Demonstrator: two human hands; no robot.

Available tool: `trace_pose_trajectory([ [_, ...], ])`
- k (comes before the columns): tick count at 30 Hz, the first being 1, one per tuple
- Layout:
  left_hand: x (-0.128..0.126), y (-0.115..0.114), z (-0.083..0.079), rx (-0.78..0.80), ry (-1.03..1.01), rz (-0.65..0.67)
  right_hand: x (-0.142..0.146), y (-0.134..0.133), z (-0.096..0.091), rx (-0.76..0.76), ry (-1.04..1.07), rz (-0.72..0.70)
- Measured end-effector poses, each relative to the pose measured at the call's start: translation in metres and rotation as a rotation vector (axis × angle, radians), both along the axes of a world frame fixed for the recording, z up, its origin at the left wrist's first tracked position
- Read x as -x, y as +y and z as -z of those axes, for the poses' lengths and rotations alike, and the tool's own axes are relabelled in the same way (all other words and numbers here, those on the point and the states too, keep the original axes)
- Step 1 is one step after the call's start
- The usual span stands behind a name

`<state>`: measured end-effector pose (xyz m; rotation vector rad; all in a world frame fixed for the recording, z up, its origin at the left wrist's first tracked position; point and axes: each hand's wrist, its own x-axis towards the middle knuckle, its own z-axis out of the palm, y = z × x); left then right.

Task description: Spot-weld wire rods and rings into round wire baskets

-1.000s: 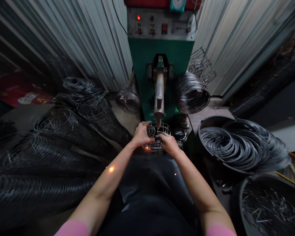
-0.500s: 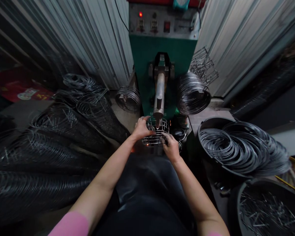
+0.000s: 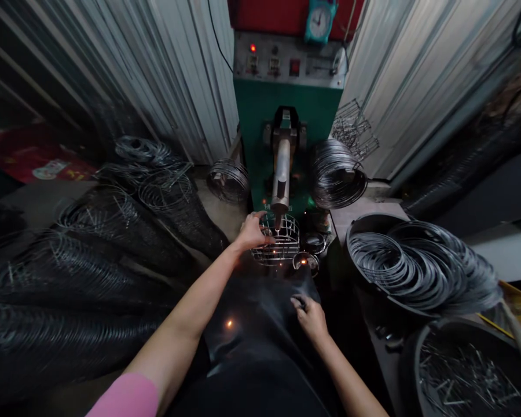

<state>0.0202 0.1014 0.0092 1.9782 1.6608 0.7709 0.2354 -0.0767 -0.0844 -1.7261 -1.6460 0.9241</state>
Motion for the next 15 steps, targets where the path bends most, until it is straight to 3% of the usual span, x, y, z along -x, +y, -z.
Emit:
trace_pose_trajectory([
  [7, 0.000, -0.032, 0.000, -0.012, 0.017, 0.044, 0.002, -0.017, 0.005, 0.053, 0.015, 0.014],
  [15, -0.001, -0.035, -0.002, -0.005, 0.029, 0.051, 0.002, -0.010, 0.001, 0.017, 0.005, 0.013],
])
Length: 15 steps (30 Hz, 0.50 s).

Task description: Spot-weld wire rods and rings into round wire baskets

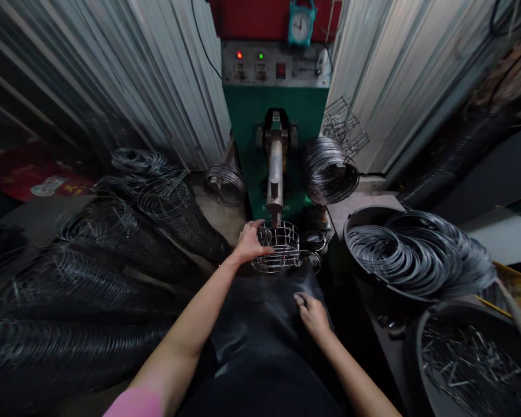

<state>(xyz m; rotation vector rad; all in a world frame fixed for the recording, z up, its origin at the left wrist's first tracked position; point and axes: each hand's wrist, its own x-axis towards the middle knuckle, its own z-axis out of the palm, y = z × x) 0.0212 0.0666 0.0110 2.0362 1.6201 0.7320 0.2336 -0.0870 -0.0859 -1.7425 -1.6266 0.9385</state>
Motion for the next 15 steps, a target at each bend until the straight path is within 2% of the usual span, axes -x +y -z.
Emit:
trace_pose_trajectory([
  [4, 0.005, 0.002, 0.001, 0.028, -0.017, 0.025, -0.006, 0.034, -0.035, -0.182, 0.015, 0.016],
  [8, 0.017, 0.019, -0.004, 0.116, -0.137, 0.132, -0.008, 0.107, -0.082, -0.457, -0.051, -0.068],
  [10, 0.023, 0.034, -0.008, 0.151, -0.196, 0.152, -0.004, 0.149, -0.098, -0.517, -0.117, -0.135],
  [12, 0.027, 0.048, -0.011, 0.182, -0.175, 0.145, 0.001, 0.185, -0.106, -0.479, -0.173, -0.261],
  [15, 0.028, 0.064, -0.009, 0.229, -0.053, 0.157, 0.009, 0.221, -0.106, -0.290, -0.209, -0.502],
])
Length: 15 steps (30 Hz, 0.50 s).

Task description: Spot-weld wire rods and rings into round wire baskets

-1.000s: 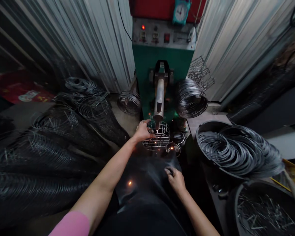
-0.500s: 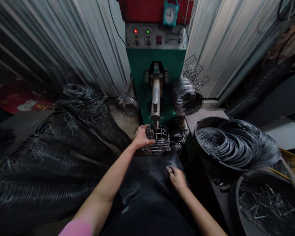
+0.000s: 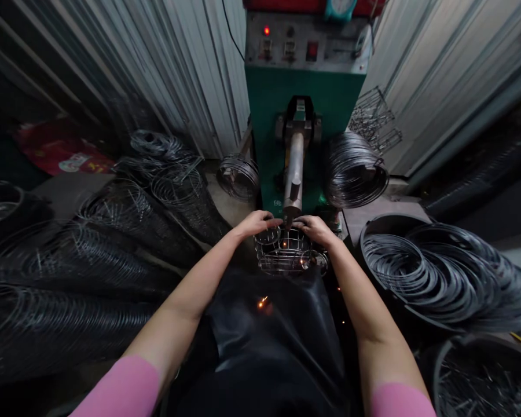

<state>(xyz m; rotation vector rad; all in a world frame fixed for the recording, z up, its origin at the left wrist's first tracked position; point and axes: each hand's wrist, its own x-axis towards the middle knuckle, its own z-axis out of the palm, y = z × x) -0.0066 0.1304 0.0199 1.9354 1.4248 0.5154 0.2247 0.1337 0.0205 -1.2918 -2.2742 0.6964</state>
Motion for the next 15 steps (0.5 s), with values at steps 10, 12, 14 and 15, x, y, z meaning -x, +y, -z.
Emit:
trace_pose_trajectory([
  [10, 0.004, 0.021, 0.005, -0.182, 0.064, -0.176, 0.006, 0.036, 0.014, 0.027, -0.132, 0.173],
  [12, 0.029, 0.012, 0.009, -0.150, -0.037, -0.080, 0.002, 0.036, 0.011, 0.039, -0.123, 0.159],
  [14, 0.052, -0.005, 0.020, -0.019, -0.139, 0.067, -0.001, 0.033, 0.007, 0.052, -0.122, 0.145],
  [15, 0.060, -0.015, 0.027, 0.063, -0.194, 0.129, -0.002, 0.031, 0.005, 0.059, -0.122, 0.134],
])
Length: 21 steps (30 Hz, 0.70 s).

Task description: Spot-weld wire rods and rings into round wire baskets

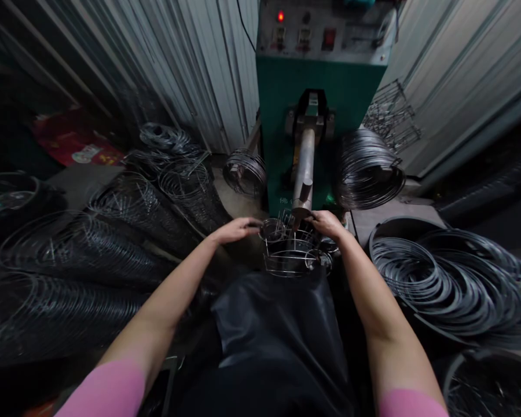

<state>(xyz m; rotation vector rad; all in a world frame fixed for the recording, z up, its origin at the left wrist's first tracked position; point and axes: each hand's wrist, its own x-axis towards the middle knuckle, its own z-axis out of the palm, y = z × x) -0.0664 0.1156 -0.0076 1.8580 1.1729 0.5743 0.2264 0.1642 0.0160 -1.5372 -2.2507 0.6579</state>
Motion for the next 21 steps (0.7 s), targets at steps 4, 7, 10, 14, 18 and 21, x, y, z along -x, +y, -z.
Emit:
trace_pose_trajectory([
  [4, -0.003, -0.042, 0.025, 0.090, -0.106, -0.045, 0.004, -0.015, -0.011, 0.034, 0.004, -0.069],
  [7, -0.017, -0.068, 0.021, -0.035, -0.109, -0.031, 0.008, -0.031, -0.015, 0.063, 0.000, -0.091],
  [10, -0.009, -0.097, -0.007, -0.193, -0.038, 0.167, 0.012, -0.047, -0.013, 0.083, 0.060, -0.063],
  [14, 0.043, -0.151, -0.059, -0.282, 0.142, 0.110, 0.030, -0.073, -0.008, 0.170, 0.192, 0.044],
  [18, 0.112, -0.200, -0.074, -0.273, 0.335, -0.175, 0.062, -0.104, -0.006, 0.228, 0.295, 0.171],
  [21, 0.155, -0.222, -0.042, -0.190, 0.437, -0.318, 0.084, -0.114, -0.007, 0.258, 0.311, 0.174],
])
